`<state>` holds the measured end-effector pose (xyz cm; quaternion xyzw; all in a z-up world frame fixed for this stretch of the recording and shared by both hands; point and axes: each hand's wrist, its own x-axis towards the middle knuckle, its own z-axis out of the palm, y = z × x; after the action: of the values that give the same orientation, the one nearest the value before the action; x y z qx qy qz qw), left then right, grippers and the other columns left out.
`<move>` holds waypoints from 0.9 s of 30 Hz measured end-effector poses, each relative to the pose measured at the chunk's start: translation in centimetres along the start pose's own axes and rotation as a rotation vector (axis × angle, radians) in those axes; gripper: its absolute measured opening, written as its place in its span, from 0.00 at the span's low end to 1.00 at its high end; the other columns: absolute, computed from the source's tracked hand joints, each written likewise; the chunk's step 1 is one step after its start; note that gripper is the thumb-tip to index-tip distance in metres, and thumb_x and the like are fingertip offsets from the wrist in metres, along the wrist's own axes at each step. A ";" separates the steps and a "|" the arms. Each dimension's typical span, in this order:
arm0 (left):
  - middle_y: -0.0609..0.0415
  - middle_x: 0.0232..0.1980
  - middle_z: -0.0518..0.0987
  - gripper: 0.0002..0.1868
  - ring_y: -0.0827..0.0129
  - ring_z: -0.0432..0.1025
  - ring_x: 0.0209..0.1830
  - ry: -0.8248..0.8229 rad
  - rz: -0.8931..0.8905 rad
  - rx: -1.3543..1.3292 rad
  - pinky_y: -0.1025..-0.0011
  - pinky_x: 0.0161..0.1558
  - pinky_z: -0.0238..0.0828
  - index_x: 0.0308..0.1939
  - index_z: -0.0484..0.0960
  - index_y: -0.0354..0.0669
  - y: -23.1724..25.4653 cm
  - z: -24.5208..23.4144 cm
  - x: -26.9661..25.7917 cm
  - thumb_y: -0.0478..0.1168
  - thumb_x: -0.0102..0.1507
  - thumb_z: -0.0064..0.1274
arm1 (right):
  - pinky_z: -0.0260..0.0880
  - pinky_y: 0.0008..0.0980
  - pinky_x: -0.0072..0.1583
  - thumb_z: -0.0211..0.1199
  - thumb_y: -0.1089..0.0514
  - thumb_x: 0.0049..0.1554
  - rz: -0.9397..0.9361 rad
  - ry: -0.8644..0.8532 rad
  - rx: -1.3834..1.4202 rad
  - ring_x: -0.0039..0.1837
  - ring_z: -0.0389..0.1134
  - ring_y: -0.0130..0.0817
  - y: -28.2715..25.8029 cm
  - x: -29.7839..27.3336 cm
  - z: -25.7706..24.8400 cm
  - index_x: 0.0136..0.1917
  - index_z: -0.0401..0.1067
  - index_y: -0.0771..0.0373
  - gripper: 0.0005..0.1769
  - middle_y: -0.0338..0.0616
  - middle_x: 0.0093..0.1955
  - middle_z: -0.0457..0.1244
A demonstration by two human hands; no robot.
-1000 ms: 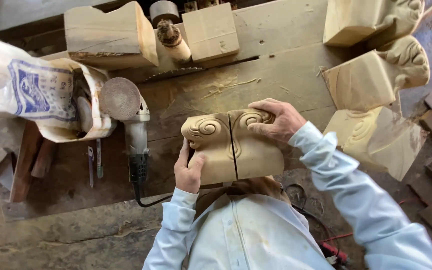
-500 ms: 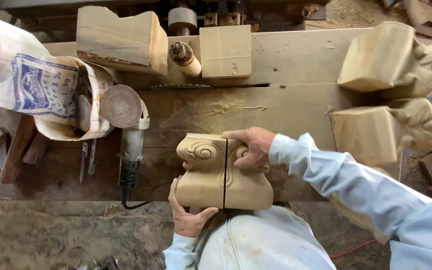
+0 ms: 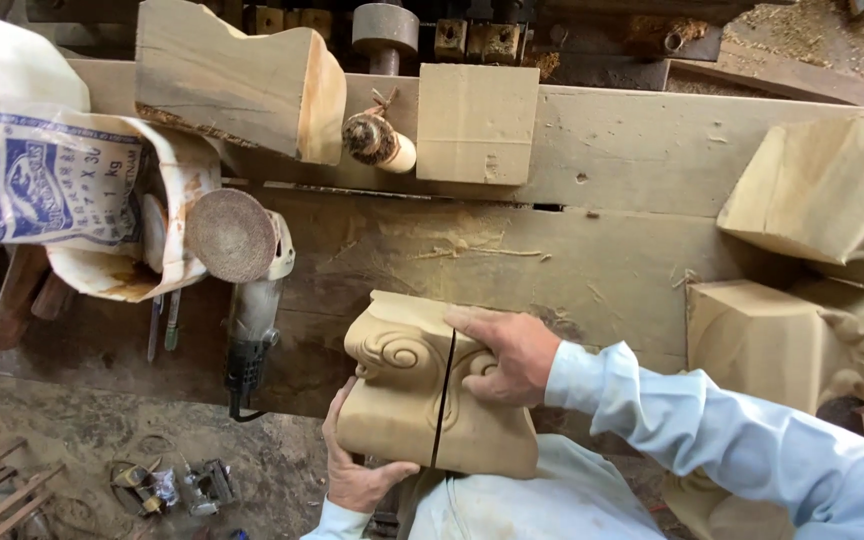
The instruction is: Sanding carved wooden blocks using a power sander and marking them with a pen in a workshop.
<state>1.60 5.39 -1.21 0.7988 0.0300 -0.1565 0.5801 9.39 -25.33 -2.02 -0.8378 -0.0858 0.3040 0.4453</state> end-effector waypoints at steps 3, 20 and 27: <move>0.39 0.79 0.58 0.81 0.52 0.66 0.72 -0.123 -0.415 -0.424 0.51 0.67 0.72 0.79 0.49 0.45 2.3 -1.3 1.3 0.58 0.30 0.83 | 0.69 0.45 0.64 0.65 0.47 0.40 -0.082 0.067 0.010 0.68 0.66 0.52 1.1 0.0 0.7 0.74 0.62 0.56 0.48 0.53 0.73 0.62; 0.47 0.72 0.73 0.57 0.65 0.67 0.72 -0.324 -0.292 -0.021 0.66 0.73 0.60 0.77 0.59 0.46 4.2 -0.5 11.9 0.46 0.48 0.72 | 0.44 0.62 0.76 0.60 0.36 0.46 -0.319 -0.154 0.217 0.80 0.48 0.64 3.4 -0.6 -3.1 0.81 0.47 0.59 0.56 0.60 0.81 0.49; 0.47 0.71 0.74 0.52 0.64 0.69 0.70 -0.330 -0.309 -0.059 0.66 0.72 0.62 0.77 0.61 0.48 4.3 -0.7 11.9 0.43 0.51 0.71 | 0.47 0.59 0.76 0.61 0.42 0.45 -0.353 -0.115 0.271 0.77 0.54 0.62 2.7 -0.2 -3.5 0.79 0.50 0.63 0.54 0.61 0.80 0.51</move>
<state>14.05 3.03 -0.42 0.7311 0.0613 -0.3712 0.5691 10.91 -29.47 -2.60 -0.7239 -0.2145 0.2773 0.5942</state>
